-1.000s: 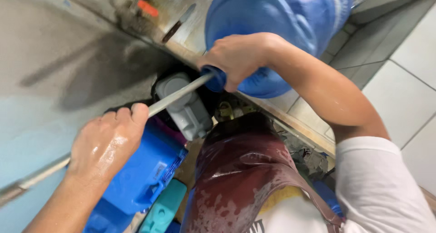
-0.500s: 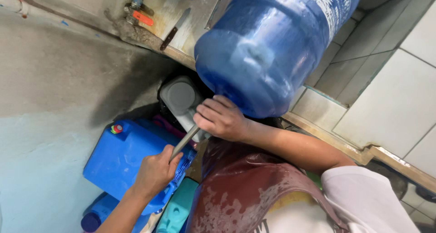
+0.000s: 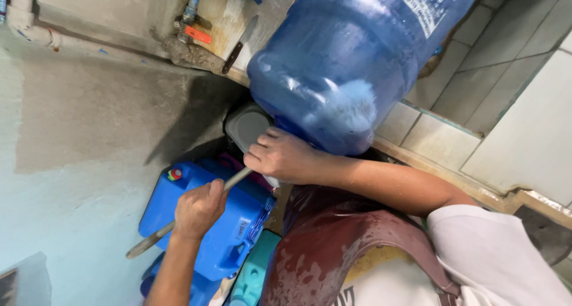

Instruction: The person cleans a large blue water dispenser bottle using a long-handled brush and a cloth. They scrub the interior of the bottle, rinse it under running water, and wipe the exterior before placing it back on a stand.

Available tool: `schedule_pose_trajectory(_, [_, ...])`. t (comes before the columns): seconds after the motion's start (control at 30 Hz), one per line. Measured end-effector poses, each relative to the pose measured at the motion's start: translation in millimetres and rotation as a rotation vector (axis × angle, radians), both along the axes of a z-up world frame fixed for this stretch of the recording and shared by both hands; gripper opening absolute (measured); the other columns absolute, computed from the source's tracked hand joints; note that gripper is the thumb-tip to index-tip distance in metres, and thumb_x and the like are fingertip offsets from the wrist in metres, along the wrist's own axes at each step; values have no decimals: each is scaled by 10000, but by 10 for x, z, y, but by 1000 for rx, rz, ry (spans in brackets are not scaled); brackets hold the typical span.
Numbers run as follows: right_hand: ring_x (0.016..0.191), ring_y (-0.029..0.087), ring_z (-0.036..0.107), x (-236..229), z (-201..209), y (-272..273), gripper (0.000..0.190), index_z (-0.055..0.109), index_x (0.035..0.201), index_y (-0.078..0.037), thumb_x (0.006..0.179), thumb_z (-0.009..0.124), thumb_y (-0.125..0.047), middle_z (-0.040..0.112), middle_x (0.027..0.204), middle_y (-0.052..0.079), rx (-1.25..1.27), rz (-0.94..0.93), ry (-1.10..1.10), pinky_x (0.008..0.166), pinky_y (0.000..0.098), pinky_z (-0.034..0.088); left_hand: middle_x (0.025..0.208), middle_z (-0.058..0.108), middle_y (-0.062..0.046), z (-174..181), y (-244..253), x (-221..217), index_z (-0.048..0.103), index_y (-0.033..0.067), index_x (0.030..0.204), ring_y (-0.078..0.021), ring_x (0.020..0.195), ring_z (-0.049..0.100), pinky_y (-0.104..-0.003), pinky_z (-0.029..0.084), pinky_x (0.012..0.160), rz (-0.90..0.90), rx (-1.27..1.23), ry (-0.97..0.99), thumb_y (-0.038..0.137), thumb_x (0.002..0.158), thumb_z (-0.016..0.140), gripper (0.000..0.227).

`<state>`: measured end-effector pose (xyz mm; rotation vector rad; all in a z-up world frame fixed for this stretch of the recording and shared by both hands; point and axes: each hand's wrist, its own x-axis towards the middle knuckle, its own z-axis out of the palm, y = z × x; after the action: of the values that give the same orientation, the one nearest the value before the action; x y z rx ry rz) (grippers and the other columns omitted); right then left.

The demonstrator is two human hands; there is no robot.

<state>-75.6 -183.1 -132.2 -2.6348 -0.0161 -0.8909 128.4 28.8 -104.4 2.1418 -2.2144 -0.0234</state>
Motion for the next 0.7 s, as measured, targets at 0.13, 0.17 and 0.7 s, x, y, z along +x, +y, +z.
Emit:
schedule_pose_trajectory(0.13, [834,211,578,-11,-19,-17,81,598,917,-124,867,633,-178,558,843,21,-8,-7,6,785,373,472,571,621,-81,-333,244,-275,557,89,828,-271,441,619,-417,476,405,172,73,285,157,892,723,191])
schedule_pose_trajectory(0.17, [828,211,579,-16,-21,-28,82,595,909,-121,861,631,-177,553,827,24,-31,-5,17,780,376,472,619,671,-81,-408,317,-403,592,87,879,-265,458,645,-396,486,393,226,84,461,166,888,719,150])
schedule_pose_trajectory(0.7, [810,317,646,341,135,-254,152,588,837,-86,723,680,-128,631,785,82,98,176,182,726,461,501,566,551,-67,111,6,351,585,66,850,-272,487,581,-430,468,452,-4,-14,-96,142,862,763,194])
